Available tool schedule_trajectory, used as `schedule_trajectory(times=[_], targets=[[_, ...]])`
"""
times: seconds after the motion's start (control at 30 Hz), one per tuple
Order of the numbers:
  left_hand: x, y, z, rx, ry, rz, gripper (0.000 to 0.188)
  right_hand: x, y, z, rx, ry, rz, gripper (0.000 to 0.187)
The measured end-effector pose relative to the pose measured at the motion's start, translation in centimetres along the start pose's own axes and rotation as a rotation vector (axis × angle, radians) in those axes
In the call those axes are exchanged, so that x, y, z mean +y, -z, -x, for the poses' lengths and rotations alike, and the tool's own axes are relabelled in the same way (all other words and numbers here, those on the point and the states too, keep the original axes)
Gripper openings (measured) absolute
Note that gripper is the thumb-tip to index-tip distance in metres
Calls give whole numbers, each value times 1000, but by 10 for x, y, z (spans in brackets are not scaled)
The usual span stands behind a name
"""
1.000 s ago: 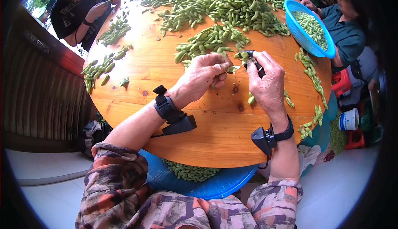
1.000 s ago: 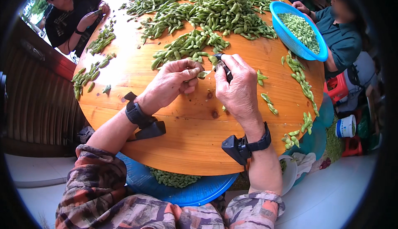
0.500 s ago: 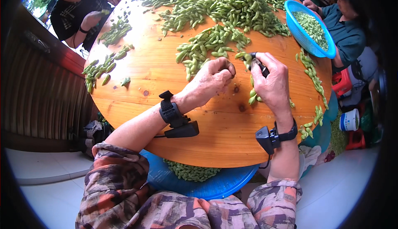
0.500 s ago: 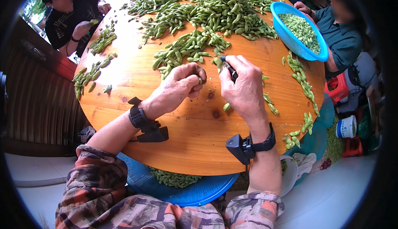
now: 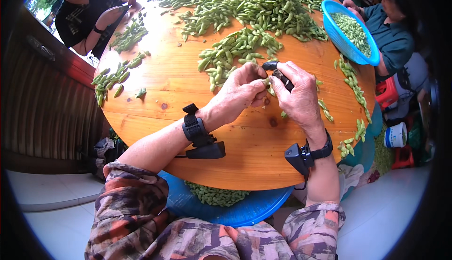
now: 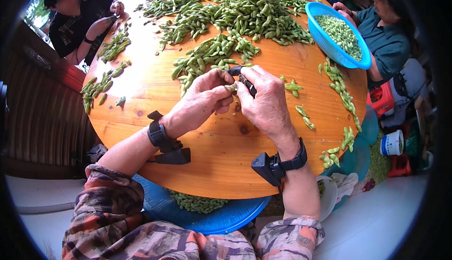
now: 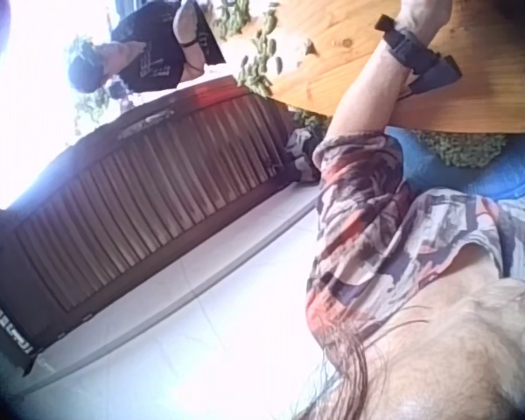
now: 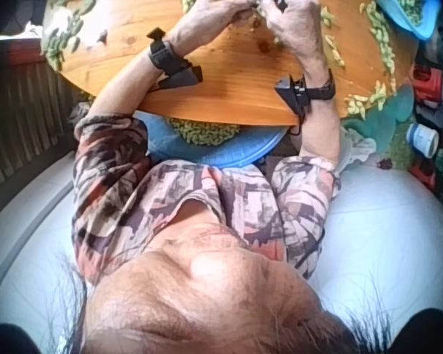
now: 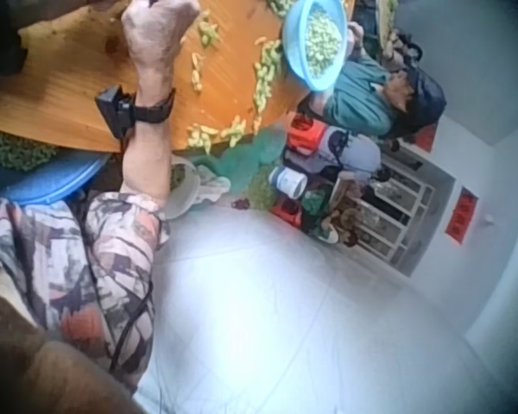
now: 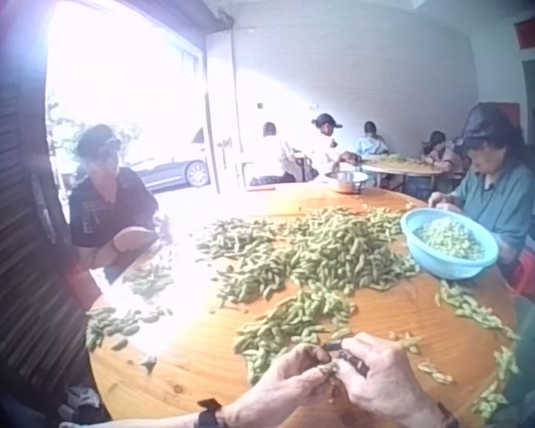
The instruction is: Shelling and sorting green edamame pods at a table into basins.
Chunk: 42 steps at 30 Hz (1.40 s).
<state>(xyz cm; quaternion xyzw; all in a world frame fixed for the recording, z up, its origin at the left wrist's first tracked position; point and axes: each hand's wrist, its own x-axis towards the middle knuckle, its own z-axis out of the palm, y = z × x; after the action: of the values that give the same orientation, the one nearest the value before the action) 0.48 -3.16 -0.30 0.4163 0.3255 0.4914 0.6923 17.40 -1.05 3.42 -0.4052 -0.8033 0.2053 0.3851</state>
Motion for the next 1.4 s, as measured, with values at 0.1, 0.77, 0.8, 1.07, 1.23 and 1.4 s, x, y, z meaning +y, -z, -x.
schedule_trajectory(times=[0.1, 0.77, 0.8, 1.07, 1.23, 1.4], targets=[[4, 1, 1, -27, 48, -182, 12, -3, 0, 0, 10, 69, -28, 23], [39, 44, -41, 210, -201, -1544, 21, 19, 0, -1, 1, 53, 80, 18], [38, 44, -43, 219, -186, -1604, 21, 16, -6, 0, -64, 64, 112, 26], [47, 29, -32, 162, -153, -1411, 12, 41, 4, 3, -139, -81, 386, 22], [38, 28, -17, -52, 9, -151, 9, 42, 23, 1, -41, -155, 383, 23], [31, 9, -9, 20, 48, 116, 7, 10, 13, -2, -194, -382, -370, 27]])
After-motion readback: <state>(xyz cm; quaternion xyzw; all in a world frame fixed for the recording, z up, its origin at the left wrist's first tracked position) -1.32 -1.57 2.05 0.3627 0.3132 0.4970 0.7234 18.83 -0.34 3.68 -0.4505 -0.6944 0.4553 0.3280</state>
